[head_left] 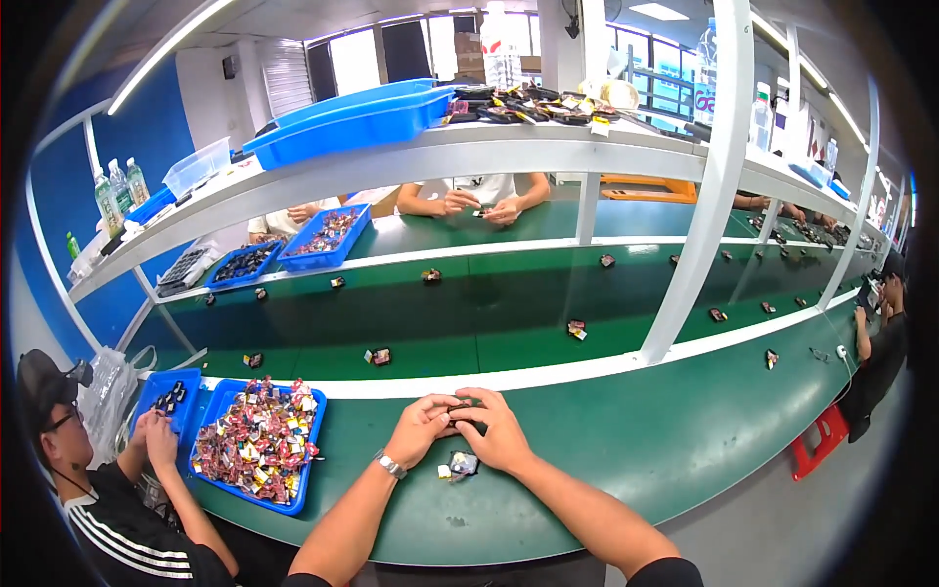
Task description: The recorder is assembling small electronic components on a conveyor belt in a factory setting.
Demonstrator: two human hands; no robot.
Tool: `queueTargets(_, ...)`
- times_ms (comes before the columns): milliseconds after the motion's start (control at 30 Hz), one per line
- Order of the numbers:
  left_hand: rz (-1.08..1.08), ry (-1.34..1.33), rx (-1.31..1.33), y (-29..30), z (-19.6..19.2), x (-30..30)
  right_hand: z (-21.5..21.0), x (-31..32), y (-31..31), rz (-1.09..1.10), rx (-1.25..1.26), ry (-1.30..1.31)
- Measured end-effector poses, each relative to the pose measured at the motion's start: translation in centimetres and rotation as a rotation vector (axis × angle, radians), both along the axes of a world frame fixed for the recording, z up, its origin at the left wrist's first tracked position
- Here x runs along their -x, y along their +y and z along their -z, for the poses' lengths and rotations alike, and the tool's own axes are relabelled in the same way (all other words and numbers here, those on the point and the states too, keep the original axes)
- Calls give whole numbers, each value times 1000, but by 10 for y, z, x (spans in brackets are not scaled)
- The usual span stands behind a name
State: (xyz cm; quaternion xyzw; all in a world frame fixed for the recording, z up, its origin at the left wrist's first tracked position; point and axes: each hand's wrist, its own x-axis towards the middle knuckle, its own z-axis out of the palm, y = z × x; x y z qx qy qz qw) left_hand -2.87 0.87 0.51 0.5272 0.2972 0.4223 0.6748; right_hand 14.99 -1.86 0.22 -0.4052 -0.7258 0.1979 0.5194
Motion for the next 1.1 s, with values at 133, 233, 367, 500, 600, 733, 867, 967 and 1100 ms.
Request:
queueTargets(133,-28,1,18,-2,-5,-3,-3,0,0,57,-28,-42)
queueTargets(233,-19,20,29,-1,-4,-2,-9,0,1,109,-98,-12)
queueTargets(367,-3,33,46,2,2,-2,-10,-2,1,136,-176,-95)
queueTargets(500,-12,30,51,1,0,-1,-16,0,-2,169,-223,-166)
queueTargets(600,-22,21,67,-1,-6,-3,-14,0,-2,172,-261,-199)
queueTargets(733,-14,38,50,1,-3,-2,-14,1,-2,208,-267,-203)
queueTargets(867,-21,59,47,0,-4,-4,-14,2,-2,229,-265,-194)
queueTargets(967,-36,68,52,-1,-4,-4,-13,4,-2,245,-234,-205)
queueTargets(1100,-73,83,17,0,0,-7,-10,7,-2,254,-230,-218)
